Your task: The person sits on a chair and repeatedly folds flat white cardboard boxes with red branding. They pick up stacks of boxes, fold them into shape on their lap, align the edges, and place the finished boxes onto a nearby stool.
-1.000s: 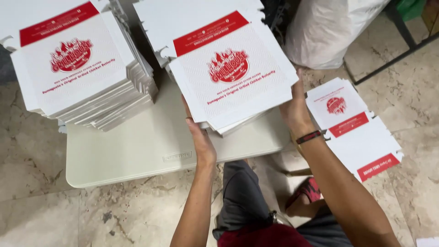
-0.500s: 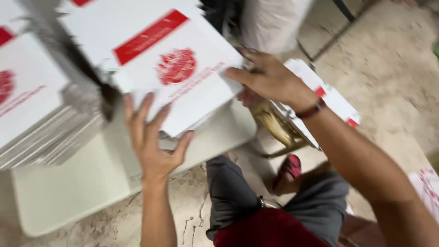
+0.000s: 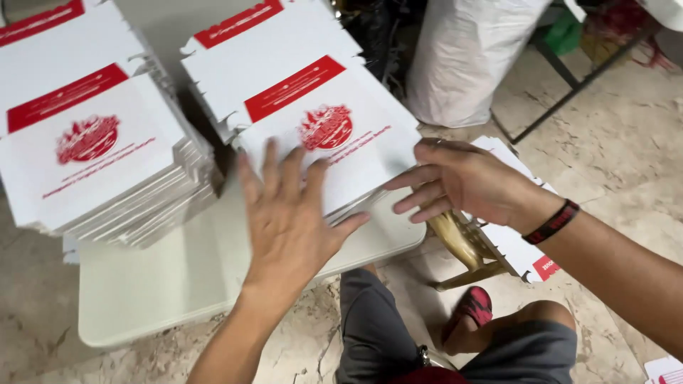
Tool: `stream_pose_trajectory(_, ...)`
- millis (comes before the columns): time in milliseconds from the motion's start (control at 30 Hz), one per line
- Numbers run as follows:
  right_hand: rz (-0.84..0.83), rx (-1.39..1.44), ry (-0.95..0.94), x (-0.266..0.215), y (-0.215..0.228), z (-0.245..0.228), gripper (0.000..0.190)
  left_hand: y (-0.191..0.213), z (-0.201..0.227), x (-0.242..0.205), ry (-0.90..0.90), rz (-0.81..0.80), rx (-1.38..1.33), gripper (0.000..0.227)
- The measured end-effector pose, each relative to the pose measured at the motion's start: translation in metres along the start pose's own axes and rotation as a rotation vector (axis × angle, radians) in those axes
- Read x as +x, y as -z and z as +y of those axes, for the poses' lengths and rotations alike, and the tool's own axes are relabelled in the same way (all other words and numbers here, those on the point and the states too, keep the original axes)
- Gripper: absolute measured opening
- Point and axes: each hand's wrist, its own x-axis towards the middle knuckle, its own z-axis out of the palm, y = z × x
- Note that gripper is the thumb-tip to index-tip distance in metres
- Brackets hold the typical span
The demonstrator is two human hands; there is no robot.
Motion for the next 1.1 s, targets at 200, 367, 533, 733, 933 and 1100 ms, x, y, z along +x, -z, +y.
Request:
stream_pose_trajectory(200,0.049,-0.063,0.053,0.003,0.024,0.013,0.067,-0.024,0.028,0.026,-0.04,-0.097,0.211,0.078)
stream_pose_trajectory(367,0.118,-0.108,0.133,0.001,0.023,0.01,0.073,-0.031,0.021,0.036,-0.047,-0.086,0.226,0.079)
stream_pose_trajectory(533,0.293,-0.427,0.284,0.04,0.018,-0.026,0.054,-0.034,0.016,0.038,-0.033,-0.1,0.089,0.084)
stream_pose_trajectory(733,0.333,-1.088,0.212,0.073,-0.001,-0.044,0.036,0.012,-0.007,0.002,0.186,-0.233,-0.104,0.113)
stream_pose_trajectory(933,0.315,-1.055,0.192,0.059,-0.014,-0.048,0.049,-0.025,-0.018,-0.033,0.323,0.075,-0.524,0.071)
stream_pose_trajectory(1100,0.377,-1.083,0.145,0.066,-0.017,-0.06,0.036,-0.042,-0.014,-0.04,0.166,0.099,-0.42,0.068)
